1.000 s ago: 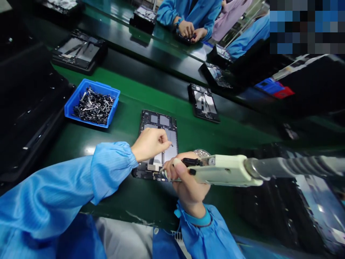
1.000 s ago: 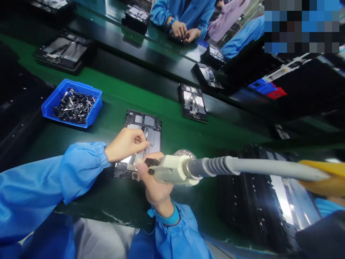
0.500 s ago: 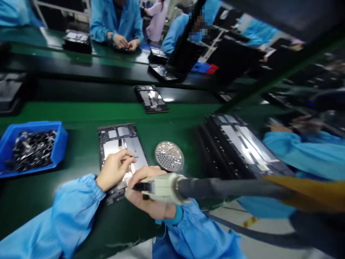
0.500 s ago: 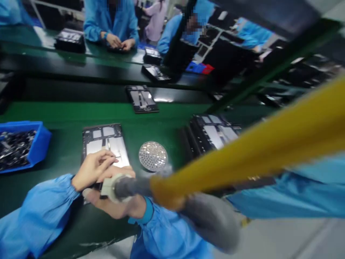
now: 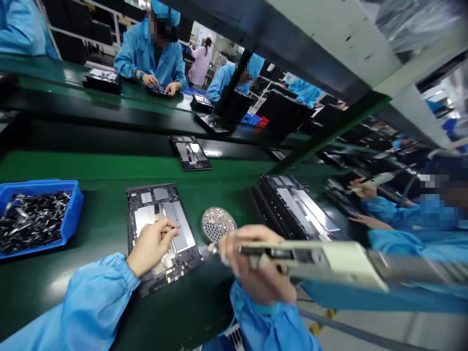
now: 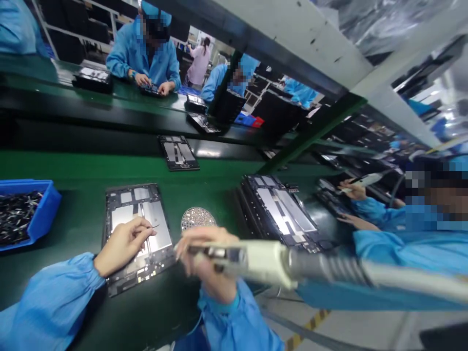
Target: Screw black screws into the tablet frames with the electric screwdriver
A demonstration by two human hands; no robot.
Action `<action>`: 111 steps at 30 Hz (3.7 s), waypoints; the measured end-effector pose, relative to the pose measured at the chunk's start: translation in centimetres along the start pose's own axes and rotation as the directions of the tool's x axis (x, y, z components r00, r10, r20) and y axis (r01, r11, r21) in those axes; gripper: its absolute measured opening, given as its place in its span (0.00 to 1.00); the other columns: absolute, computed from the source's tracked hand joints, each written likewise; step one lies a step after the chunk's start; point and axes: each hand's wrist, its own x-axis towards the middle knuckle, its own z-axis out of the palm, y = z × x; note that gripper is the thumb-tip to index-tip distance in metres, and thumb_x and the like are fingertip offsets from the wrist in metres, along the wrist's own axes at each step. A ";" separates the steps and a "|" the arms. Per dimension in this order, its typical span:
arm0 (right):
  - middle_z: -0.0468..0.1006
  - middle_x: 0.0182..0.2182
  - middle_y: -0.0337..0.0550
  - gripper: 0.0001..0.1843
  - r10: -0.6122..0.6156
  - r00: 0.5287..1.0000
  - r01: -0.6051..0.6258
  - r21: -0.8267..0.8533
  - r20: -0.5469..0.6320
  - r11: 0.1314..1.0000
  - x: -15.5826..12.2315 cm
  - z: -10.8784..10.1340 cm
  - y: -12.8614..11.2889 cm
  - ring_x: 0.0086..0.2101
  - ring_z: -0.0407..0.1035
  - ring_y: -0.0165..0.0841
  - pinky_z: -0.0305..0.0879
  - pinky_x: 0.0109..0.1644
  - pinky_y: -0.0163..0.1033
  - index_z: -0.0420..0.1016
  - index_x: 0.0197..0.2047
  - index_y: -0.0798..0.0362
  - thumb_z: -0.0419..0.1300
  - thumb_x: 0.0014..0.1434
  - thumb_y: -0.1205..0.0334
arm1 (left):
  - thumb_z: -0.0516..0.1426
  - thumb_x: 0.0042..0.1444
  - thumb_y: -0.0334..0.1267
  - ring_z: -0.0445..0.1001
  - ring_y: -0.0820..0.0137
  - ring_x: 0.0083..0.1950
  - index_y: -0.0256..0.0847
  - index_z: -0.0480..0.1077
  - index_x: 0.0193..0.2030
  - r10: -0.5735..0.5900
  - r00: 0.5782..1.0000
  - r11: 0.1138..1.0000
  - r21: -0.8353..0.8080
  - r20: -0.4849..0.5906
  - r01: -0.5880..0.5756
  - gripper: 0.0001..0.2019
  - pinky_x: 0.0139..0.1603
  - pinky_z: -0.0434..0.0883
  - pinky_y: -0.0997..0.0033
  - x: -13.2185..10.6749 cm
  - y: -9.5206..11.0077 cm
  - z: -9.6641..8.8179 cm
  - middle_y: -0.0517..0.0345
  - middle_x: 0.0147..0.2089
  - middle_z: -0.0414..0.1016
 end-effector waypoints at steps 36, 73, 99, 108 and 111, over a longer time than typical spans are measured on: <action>0.70 0.15 0.33 0.18 0.247 0.932 -0.245 0.042 -0.266 0.969 3.1 -2.5 4.5 0.16 0.64 0.29 0.63 0.21 0.38 0.72 0.23 0.49 0.74 0.51 0.51 | 0.68 0.35 0.51 0.64 0.76 0.26 0.38 0.82 0.40 -0.182 0.636 0.978 -0.073 -0.750 0.194 0.25 0.26 0.61 0.77 4.1 -1.4 -10.6 0.64 0.27 0.74; 0.65 0.11 0.32 0.22 0.114 0.993 -0.112 0.120 -0.013 0.986 13.6 16.2 10.9 0.14 0.61 0.30 0.75 0.25 0.45 0.68 0.16 0.46 0.74 0.51 0.51 | 0.60 0.63 0.29 0.80 0.65 0.41 0.40 0.83 0.35 -0.048 0.869 0.930 0.296 -0.492 0.219 0.09 0.46 0.70 0.70 5.8 -3.7 -10.3 0.53 0.39 0.85; 0.66 0.14 0.31 0.21 -0.010 0.999 0.023 0.250 -0.052 0.968 13.4 16.9 9.5 0.16 0.64 0.30 0.71 0.25 0.41 0.72 0.23 0.48 0.75 0.52 0.46 | 0.58 0.66 0.30 0.82 0.62 0.47 0.38 0.81 0.40 -0.181 0.854 0.862 0.340 -0.488 0.377 0.09 0.48 0.71 0.68 5.8 -2.2 -10.3 0.49 0.42 0.85; 0.66 0.14 0.29 0.16 -0.104 0.967 0.215 0.521 -0.234 0.826 14.2 14.8 4.8 0.16 0.63 0.27 0.71 0.27 0.39 0.76 0.29 0.52 0.76 0.55 0.52 | 0.66 0.58 0.48 0.75 0.47 0.61 0.40 0.71 0.43 -0.197 0.828 0.751 0.462 -0.525 0.472 0.16 0.60 0.72 0.55 -4.7 -1.2 -3.8 0.38 0.53 0.77; 0.66 0.14 0.29 0.18 -0.098 0.963 0.233 0.592 -0.250 0.772 14.5 14.7 3.5 0.16 0.62 0.27 0.69 0.26 0.38 0.75 0.26 0.52 0.76 0.54 0.51 | 0.60 0.61 0.36 0.79 0.57 0.56 0.38 0.65 0.56 -0.226 0.833 0.912 0.192 -0.504 0.363 0.17 0.60 0.72 0.61 -6.0 -1.8 -1.6 0.42 0.52 0.79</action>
